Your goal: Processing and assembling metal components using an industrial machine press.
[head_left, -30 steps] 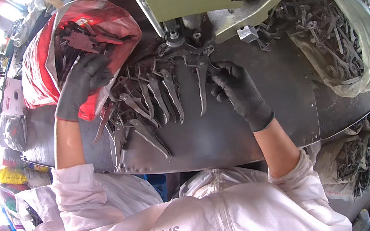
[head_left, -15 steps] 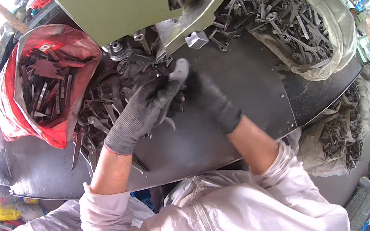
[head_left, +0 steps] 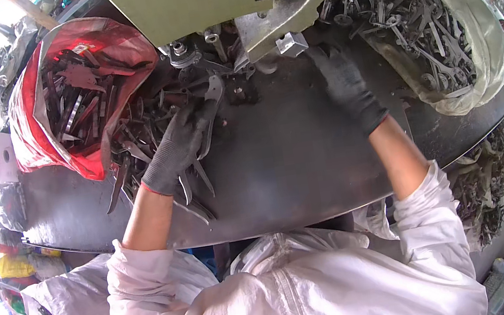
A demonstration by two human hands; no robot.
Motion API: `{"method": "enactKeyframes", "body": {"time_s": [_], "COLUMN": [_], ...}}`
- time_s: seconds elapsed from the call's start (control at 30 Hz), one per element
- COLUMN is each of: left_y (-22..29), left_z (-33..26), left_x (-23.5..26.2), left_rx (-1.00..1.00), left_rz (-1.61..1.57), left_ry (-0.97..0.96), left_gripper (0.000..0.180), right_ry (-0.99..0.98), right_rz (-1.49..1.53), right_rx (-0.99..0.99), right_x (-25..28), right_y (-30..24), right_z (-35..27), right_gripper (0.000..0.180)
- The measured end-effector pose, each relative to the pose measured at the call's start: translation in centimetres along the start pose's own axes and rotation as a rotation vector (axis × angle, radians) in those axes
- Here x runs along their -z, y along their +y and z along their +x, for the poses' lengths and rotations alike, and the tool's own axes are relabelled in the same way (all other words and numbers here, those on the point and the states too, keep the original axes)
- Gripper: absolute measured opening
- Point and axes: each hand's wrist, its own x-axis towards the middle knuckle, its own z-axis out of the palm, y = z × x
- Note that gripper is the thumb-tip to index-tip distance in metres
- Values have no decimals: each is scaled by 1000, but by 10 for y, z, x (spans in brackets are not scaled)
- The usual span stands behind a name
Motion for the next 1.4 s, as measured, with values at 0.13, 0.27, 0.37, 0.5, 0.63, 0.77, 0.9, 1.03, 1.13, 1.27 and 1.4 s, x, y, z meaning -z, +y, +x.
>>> {"method": "enactKeyframes", "body": {"time_s": [0.13, 0.27, 0.37, 0.5, 0.63, 0.77, 0.9, 1.03, 1.13, 1.27, 1.4], "left_y": [21, 25, 6, -22, 6, 7, 38, -6, -23, -28, -11], "left_z": [7, 15, 26, 46, 35, 45, 45, 46, 42, 28, 27], "left_x": [-5, -8, 2, 18, 0, 60, 131, 222, 237, 262, 218], "left_rx": [93, -56, -149, -337, -127, -647, -177, 239, 206, 48, -198], "left_rz": [120, 338, 368, 837, 710, 1233, 1284, 1508, 1487, 1475, 128], "left_ry": [-105, -133, -146, -322, -109, 287, 479, 623, 602, 601, 474], "left_gripper": [41, 39, 37, 31, 32, 29, 35, 50, 71, 32, 23], "right_ry": [50, -174, -303, -238, -180, -272, -212, -210, -204, -259, -249], "right_rz": [808, 1722, 1500, 1459, 1459, 1591, 1565, 1611, 1565, 1519, 1546], "right_rx": [-437, -830, -771, -688, -599, -858, -865, -816, -835, -762, -809], "right_x": [31, 46, 30, 22, 4, 16, 14, 18, 37, 46, 32], "right_y": [-83, -107, -107, -123, -114, -121, -114, -119, -126, -131, -117], "right_z": [28, 40, 37, 39, 24, 31, 26, 25, 34, 33, 16], "right_gripper": [36, 28, 32, 31, 26, 26, 25, 25, 26, 24, 24]}}
